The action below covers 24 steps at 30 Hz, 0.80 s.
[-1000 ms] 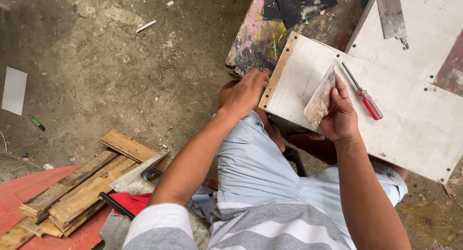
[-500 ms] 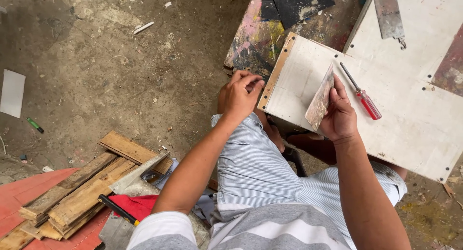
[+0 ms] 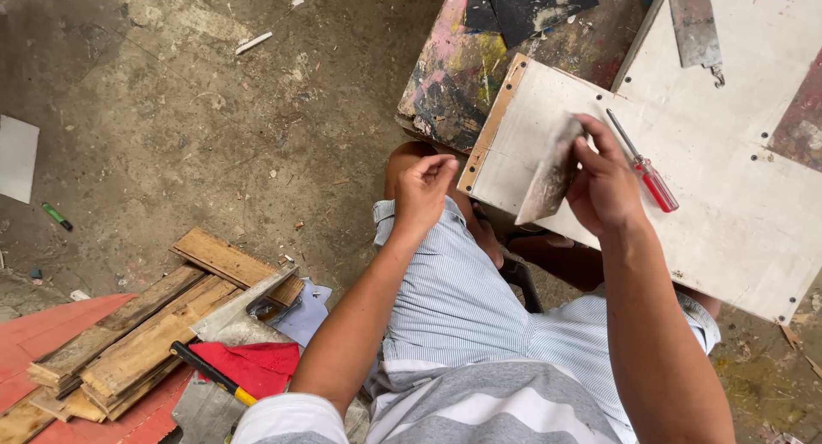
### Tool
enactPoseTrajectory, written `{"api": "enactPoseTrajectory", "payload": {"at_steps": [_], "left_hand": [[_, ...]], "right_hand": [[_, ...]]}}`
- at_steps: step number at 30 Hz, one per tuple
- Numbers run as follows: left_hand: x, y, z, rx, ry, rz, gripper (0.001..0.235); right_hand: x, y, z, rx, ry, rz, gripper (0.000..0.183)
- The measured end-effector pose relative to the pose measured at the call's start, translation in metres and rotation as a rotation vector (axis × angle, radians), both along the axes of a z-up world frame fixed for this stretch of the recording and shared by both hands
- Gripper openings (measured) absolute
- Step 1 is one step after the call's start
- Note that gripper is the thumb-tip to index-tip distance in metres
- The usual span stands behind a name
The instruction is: Fastening and preparing metal components on a white panel using a screwdriver and a putty knife.
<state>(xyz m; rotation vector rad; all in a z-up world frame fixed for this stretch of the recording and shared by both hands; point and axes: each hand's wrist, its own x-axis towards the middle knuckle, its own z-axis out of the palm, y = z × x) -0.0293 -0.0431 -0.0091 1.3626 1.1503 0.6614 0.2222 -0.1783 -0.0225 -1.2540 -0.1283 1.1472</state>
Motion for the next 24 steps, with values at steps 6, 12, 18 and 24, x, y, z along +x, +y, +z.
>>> {"api": "enactPoseTrajectory", "payload": {"at_steps": [6, 12, 18, 24], "left_hand": [[0.009, -0.001, 0.006, 0.018, 0.083, -0.057, 0.017], [-0.005, -0.005, 0.004, -0.151, -0.061, -0.02, 0.015], [-0.011, -0.004, 0.012, -0.183, -0.11, -0.054, 0.016], [-0.014, -0.004, 0.003, -0.187, -0.12, -0.092, 0.017]], "right_hand": [[-0.026, 0.057, 0.036, -0.482, -1.182, 0.397, 0.064], [-0.065, 0.076, 0.08, -0.43, -1.333, 0.557, 0.057], [-0.058, 0.074, 0.083, -0.394, -1.385, 0.665, 0.039], [-0.054, 0.07, 0.072, -0.38, -1.409, 0.668, 0.04]]}}
